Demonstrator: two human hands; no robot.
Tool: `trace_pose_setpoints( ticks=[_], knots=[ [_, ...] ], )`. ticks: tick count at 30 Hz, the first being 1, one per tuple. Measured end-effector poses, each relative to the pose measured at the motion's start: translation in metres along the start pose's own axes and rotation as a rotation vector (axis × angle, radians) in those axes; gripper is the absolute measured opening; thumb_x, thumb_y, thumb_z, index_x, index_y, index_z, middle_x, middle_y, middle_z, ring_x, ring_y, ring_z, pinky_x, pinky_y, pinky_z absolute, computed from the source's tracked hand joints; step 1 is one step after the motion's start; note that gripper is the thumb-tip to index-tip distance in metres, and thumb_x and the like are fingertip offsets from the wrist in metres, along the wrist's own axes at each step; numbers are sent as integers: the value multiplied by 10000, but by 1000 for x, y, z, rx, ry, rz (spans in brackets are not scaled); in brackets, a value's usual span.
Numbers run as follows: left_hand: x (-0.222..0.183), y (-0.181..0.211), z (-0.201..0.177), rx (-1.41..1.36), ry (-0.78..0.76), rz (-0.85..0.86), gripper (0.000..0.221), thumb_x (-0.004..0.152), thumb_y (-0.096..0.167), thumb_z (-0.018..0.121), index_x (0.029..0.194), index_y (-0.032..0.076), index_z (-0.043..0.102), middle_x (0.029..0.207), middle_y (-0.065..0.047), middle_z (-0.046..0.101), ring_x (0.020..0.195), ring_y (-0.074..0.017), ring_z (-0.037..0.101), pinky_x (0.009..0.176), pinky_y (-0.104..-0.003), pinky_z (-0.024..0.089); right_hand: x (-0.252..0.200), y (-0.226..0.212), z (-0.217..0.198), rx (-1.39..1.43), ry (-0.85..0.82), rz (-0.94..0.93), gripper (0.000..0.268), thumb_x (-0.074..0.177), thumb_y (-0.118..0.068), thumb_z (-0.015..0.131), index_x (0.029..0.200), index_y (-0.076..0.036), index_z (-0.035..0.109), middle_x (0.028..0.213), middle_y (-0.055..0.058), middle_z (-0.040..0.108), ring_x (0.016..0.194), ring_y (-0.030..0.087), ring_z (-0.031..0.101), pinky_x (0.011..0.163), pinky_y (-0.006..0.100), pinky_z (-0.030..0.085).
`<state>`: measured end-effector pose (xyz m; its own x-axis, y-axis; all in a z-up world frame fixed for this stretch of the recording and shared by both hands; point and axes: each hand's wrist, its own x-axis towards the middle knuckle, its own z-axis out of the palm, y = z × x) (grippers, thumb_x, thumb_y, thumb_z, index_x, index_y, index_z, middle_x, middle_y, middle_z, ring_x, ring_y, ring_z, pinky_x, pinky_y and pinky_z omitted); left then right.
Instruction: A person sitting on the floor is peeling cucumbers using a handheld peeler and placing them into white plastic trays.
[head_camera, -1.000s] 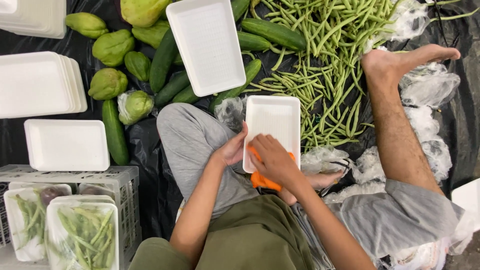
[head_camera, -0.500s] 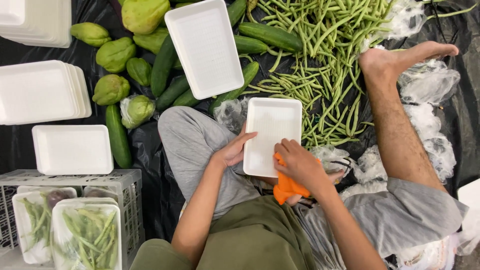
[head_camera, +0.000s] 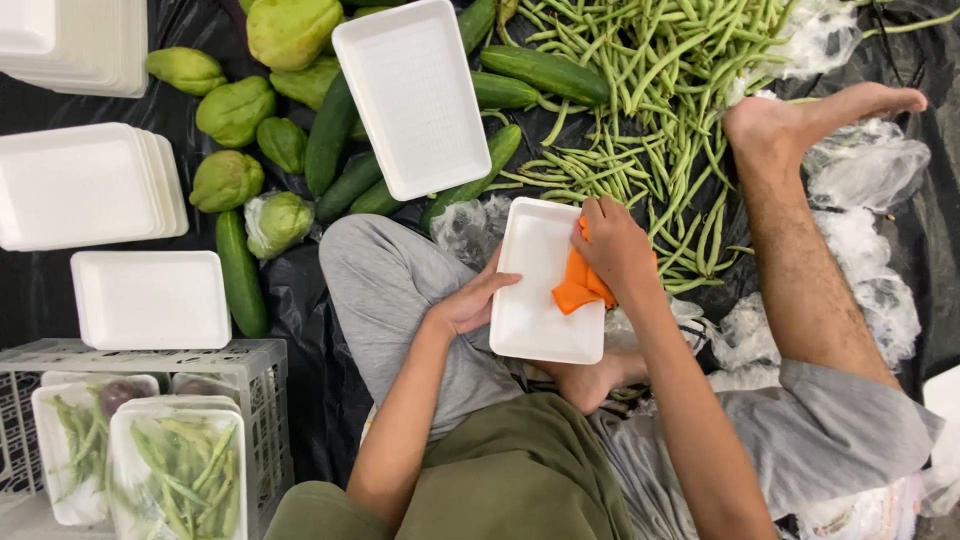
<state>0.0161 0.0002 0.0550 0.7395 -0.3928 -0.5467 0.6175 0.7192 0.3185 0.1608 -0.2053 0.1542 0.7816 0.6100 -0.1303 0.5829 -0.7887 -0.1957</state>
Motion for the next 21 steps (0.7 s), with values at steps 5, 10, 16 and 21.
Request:
trace_pose_setpoints(
  ticks=[5,10,16,21],
  knots=[
    [0,4,0,-14,-23,-10,817,1024,157,620,1636,318,105,1462,-198,530,1177,-324,647,923,-509,599,9,-19,51,-191,79,-25,341,858,-264,706,1095,-51,586,964,77,557,847,247,680,656,333,605],
    [0,0,-5,-38,-25,-4,820,1019,140,620,1634,319,110,1463,-200,530,1179,-338,651,936,-537,590,22,-62,38,-202,166,-80,285,905,-263,649,1075,-56,552,962,58,506,872,222,644,737,286,580],
    [6,-10,-19,-28,-36,9,812,1004,95,592,1630,339,136,1499,-197,500,1227,-376,616,982,-562,558,31,-76,34,99,173,-108,203,991,-242,610,1058,-60,547,913,28,445,849,238,606,755,294,551],
    [0,0,-4,-23,-53,20,835,987,18,554,1639,318,126,1558,-211,422,1277,-395,574,1014,-551,536,22,-65,35,173,145,-97,245,988,-316,655,1089,-104,587,954,37,494,946,240,631,770,322,567]
  ],
)
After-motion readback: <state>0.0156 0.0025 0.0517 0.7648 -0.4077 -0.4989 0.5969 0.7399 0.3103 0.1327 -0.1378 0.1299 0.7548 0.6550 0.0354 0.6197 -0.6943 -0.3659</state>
